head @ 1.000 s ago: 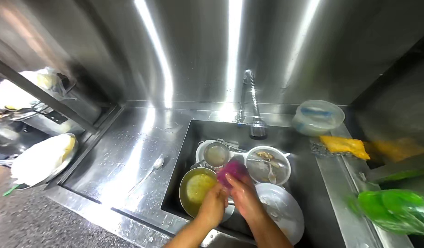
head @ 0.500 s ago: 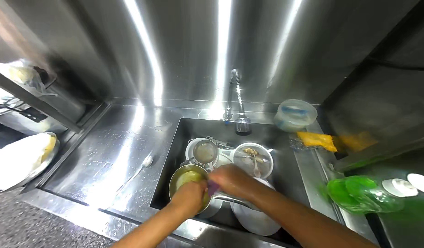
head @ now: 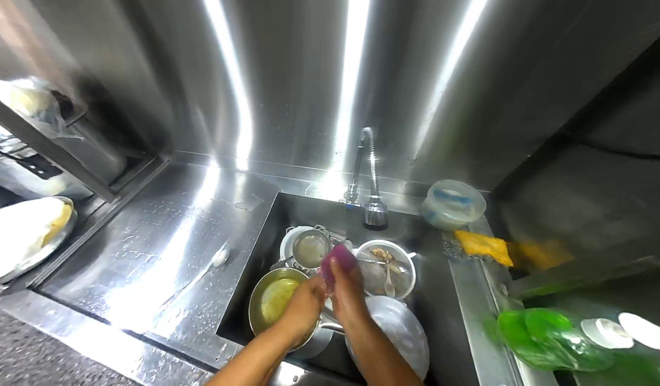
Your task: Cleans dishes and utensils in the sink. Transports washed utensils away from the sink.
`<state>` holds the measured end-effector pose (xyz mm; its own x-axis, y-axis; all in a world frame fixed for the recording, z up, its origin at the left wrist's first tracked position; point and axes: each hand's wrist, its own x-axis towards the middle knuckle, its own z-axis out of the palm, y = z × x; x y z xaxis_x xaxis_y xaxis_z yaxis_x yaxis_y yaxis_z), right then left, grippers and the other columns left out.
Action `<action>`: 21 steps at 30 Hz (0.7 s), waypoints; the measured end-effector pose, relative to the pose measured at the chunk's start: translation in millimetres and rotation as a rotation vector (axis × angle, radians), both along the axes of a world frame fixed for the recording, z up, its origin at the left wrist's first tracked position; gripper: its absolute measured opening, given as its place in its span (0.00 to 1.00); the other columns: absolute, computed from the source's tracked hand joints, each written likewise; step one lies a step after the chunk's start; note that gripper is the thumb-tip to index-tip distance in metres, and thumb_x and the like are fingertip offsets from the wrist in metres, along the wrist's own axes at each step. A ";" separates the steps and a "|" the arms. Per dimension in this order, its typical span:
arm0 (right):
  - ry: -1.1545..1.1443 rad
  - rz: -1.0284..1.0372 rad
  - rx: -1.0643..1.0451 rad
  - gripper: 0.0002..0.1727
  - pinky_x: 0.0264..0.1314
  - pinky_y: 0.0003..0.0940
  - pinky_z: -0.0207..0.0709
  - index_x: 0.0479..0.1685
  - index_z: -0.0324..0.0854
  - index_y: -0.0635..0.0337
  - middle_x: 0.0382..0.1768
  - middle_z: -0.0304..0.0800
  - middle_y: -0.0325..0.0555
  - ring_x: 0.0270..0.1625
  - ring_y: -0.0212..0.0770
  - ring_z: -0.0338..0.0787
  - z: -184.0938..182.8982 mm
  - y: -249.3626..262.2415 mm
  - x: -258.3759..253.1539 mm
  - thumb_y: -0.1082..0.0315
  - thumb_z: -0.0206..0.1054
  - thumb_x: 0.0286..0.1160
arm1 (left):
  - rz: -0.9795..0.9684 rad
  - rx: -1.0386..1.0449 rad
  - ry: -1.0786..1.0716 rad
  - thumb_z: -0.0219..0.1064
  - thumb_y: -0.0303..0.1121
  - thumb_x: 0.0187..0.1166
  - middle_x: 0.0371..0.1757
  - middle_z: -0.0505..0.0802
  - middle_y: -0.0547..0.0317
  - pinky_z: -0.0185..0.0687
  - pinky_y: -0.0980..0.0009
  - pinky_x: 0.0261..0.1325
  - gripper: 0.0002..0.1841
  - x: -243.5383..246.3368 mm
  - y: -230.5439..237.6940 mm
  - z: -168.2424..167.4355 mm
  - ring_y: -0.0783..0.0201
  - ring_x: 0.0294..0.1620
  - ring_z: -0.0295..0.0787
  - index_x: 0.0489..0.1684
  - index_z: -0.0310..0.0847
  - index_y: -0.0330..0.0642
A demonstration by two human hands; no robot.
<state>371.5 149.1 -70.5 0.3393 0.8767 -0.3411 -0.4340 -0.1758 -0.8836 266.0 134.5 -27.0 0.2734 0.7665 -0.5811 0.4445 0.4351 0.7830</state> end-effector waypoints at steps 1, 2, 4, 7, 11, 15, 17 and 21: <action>-0.061 0.042 0.033 0.23 0.52 0.38 0.87 0.75 0.64 0.74 0.52 0.83 0.61 0.47 0.43 0.90 1.9 3.7 6.8 0.77 0.61 0.83 | -0.003 0.014 0.000 0.44 0.36 0.96 0.26 0.73 0.63 0.65 0.73 0.22 0.15 -2.0 -0.2 0.3 0.70 0.17 0.65 0.54 0.74 0.36; -0.190 0.086 0.078 0.23 0.52 0.39 0.87 0.72 0.68 0.75 0.50 0.86 0.60 0.46 0.43 0.91 3.6 9.2 16.8 0.77 0.64 0.80 | -0.019 0.026 0.008 0.44 0.36 0.96 0.27 0.73 0.63 0.66 0.73 0.23 0.15 -5.2 0.4 3.5 0.70 0.18 0.66 0.53 0.74 0.36; -0.566 0.119 0.165 0.19 0.52 0.46 0.87 0.66 0.79 0.72 0.45 0.92 0.59 0.44 0.47 0.93 3.0 16.3 37.2 0.75 0.68 0.78 | -0.064 0.038 0.043 0.43 0.35 0.96 0.30 0.74 0.62 0.67 0.71 0.28 0.15 -9.5 0.3 8.6 0.69 0.22 0.67 0.56 0.74 0.35; -1.055 0.157 0.346 0.15 0.56 0.61 0.85 0.56 0.88 0.69 0.46 0.95 0.62 0.50 0.60 0.95 0.7 17.8 52.6 0.82 0.68 0.71 | -0.151 0.063 0.116 0.43 0.36 0.96 0.31 0.74 0.61 0.68 0.70 0.29 0.16 -12.9 2.7 12.6 0.68 0.23 0.68 0.56 0.75 0.36; -1.271 1.016 0.507 0.16 0.69 0.65 0.73 0.55 0.89 0.62 0.54 0.93 0.58 0.63 0.61 0.88 21.0 12.3 60.1 0.81 0.61 0.75 | -0.467 0.132 0.320 0.45 0.33 0.95 0.48 0.87 0.37 0.77 0.48 0.60 0.19 -26.8 6.8 10.4 0.46 0.50 0.84 0.59 0.79 0.27; -1.127 1.180 0.249 0.15 0.69 0.59 0.77 0.64 0.82 0.67 0.55 0.91 0.63 0.62 0.60 0.90 32.0 22.8 75.7 0.72 0.62 0.84 | -0.478 0.109 0.295 0.43 0.34 0.95 0.45 0.85 0.42 0.76 0.53 0.56 0.19 -23.9 -13.3 5.8 0.52 0.45 0.82 0.57 0.79 0.28; -0.884 0.829 0.216 0.16 0.66 0.52 0.81 0.63 0.81 0.71 0.51 0.92 0.62 0.56 0.53 0.92 18.6 22.7 81.1 0.72 0.66 0.81 | -0.348 0.106 0.227 0.43 0.34 0.95 0.39 0.82 0.50 0.75 0.60 0.48 0.18 -20.6 -18.2 5.0 0.59 0.37 0.77 0.54 0.79 0.30; -0.102 0.149 0.226 0.22 0.53 0.36 0.88 0.72 0.67 0.71 0.48 0.88 0.53 0.47 0.38 0.92 4.2 4.6 41.9 0.77 0.61 0.80 | -0.093 0.069 0.086 0.43 0.36 0.96 0.31 0.76 0.60 0.71 0.68 0.32 0.17 -12.2 -22.3 4.6 0.67 0.24 0.70 0.53 0.76 0.34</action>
